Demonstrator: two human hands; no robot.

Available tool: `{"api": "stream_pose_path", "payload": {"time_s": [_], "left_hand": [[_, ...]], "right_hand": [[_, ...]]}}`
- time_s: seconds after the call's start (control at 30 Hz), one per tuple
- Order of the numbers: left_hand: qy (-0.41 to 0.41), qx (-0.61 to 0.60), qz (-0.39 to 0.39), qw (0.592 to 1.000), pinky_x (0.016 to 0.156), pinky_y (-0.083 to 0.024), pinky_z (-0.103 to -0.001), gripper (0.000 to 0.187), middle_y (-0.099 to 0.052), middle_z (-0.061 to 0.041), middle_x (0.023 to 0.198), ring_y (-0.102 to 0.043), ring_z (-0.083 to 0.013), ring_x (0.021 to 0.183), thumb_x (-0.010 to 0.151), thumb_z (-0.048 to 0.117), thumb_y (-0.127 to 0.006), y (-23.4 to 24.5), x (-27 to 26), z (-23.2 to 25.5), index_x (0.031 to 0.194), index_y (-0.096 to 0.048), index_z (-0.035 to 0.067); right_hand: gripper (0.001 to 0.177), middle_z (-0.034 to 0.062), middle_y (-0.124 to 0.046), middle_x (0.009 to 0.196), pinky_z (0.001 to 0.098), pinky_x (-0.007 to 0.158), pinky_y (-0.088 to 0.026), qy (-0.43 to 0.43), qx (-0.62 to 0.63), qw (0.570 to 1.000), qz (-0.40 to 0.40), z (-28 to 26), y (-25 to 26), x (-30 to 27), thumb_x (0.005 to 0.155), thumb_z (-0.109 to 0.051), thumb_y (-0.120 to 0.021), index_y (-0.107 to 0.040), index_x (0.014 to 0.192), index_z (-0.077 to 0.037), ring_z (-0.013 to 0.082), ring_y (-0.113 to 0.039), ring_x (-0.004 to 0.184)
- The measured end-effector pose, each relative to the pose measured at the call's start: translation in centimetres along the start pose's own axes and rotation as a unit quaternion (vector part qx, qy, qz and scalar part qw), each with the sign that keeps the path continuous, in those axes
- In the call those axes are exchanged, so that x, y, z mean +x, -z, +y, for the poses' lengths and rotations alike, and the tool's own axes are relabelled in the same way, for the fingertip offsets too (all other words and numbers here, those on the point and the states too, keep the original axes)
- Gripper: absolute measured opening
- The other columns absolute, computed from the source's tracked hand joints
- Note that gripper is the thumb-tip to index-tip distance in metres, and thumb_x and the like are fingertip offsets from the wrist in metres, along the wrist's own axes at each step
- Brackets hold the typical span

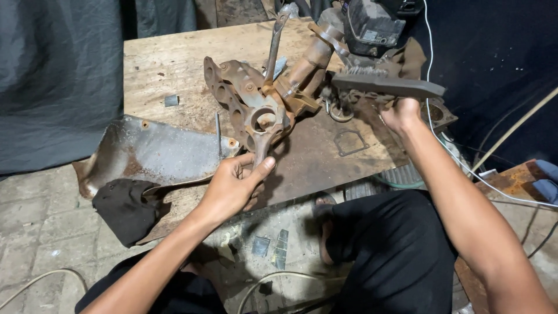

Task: The person cleans a rusty engine block and a connecting rod using a metal file and a cloth. They scrape the surfaces of the parts to remove rust and debris, then wipe them down with the cloth.

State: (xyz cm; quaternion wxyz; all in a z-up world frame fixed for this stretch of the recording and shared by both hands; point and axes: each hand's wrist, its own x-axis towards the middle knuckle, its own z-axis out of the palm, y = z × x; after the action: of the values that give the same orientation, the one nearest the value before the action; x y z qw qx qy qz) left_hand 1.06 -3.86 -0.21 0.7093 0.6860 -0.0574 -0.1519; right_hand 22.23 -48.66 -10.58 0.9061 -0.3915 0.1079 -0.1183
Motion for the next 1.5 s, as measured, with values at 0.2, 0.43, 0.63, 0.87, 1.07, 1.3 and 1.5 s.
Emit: {"api": "stream_pose_path", "payload": {"time_s": [0.2, 0.43, 0.63, 0.87, 1.07, 1.3, 1.5], "left_hand": [[0.005, 0.006, 0.003, 1.0, 0.029, -0.035, -0.027, 0.027, -0.044, -0.009, 0.043, -0.036, -0.0118, 0.031, 0.102, 0.023, -0.065, 0.0, 0.2, -0.4, 0.094, -0.066, -0.003], [0.003, -0.001, 0.003, 1.0, 0.029, -0.036, -0.027, 0.028, -0.044, -0.009, 0.043, -0.036, -0.0117, 0.031, 0.101, 0.023, -0.066, 0.0, 0.1, -0.3, 0.096, -0.066, -0.005], [-0.003, 0.003, 0.001, 1.0, 0.029, -0.036, -0.027, 0.029, -0.044, -0.009, 0.043, -0.036, -0.0117, 0.031, 0.101, 0.024, -0.066, 0.1, -0.1, -0.3, 0.095, -0.067, -0.005], [0.014, -0.027, 0.023, 0.999, 0.027, -0.035, -0.027, 0.028, -0.045, -0.01, 0.043, -0.036, -0.0123, 0.031, 0.1, 0.023, -0.068, 0.1, -0.3, -0.2, 0.093, -0.067, -0.004], [0.037, -0.041, 0.046, 0.997, 0.026, -0.034, -0.028, 0.028, -0.045, -0.012, 0.044, -0.038, -0.014, 0.03, 0.098, 0.023, -0.07, 0.4, -0.2, -1.1, 0.089, -0.066, -0.003], [0.161, 0.012, 0.008, 0.987, 0.028, -0.036, -0.022, 0.042, -0.057, -0.003, 0.048, -0.046, -0.0108, 0.032, 0.099, 0.03, -0.066, 0.2, 0.0, -1.7, 0.129, -0.07, 0.0], [0.157, -0.067, 0.015, 0.985, 0.029, -0.027, -0.027, 0.026, -0.05, -0.002, 0.048, -0.036, -0.0102, 0.031, 0.1, 0.021, -0.069, -0.3, -0.5, -1.5, 0.099, -0.068, -0.005]], "right_hand": [[0.087, 0.0274, -0.048, 0.145, 0.0499, 0.113, -0.055, 0.051, 0.028, 0.997, -0.045, -0.5, -3.6, -3.2, 0.087, -0.05, -0.056, -0.036, 0.145, 0.011, 0.034, -0.06, 0.125], [0.043, -0.0027, -0.06, 0.066, 0.0194, 0.052, -0.049, 0.049, 0.044, 0.987, 0.147, -1.4, -12.1, -10.3, 0.071, -0.054, -0.076, -0.055, 0.077, -0.017, 0.0133, -0.065, 0.059], [0.042, -0.0076, -0.052, 0.072, 0.0153, 0.052, -0.047, 0.076, -0.046, 0.989, 0.118, -1.2, -7.7, -5.7, 0.081, -0.059, -0.071, -0.055, 0.085, -0.021, 0.0076, -0.064, 0.065], [0.058, 0.0128, -0.066, 0.131, 0.0411, 0.108, -0.053, 0.128, -0.202, 0.968, 0.075, 1.0, -4.7, -1.8, 0.096, -0.057, -0.058, -0.065, 0.131, -0.011, 0.0243, -0.062, 0.127], [0.053, 0.0147, -0.056, 0.138, 0.0425, 0.108, -0.048, 0.098, -0.26, 0.959, 0.065, 5.5, -5.4, -2.6, 0.099, -0.048, -0.06, -0.061, 0.135, -0.009, 0.026, -0.053, 0.13], [0.041, 0.0092, -0.071, 0.123, 0.0341, 0.111, -0.042, 0.069, -0.313, 0.934, -0.161, 4.9, -8.4, -7.9, 0.101, -0.031, -0.036, -0.066, 0.114, -0.007, 0.0198, -0.062, 0.116], [0.024, 0.0061, -0.068, 0.096, 0.0221, 0.057, -0.044, 0.127, -0.432, 0.893, -0.018, 1.7, -10.5, -5.5, 0.107, -0.011, -0.041, -0.065, 0.103, -0.007, 0.009, -0.056, 0.07]]}}
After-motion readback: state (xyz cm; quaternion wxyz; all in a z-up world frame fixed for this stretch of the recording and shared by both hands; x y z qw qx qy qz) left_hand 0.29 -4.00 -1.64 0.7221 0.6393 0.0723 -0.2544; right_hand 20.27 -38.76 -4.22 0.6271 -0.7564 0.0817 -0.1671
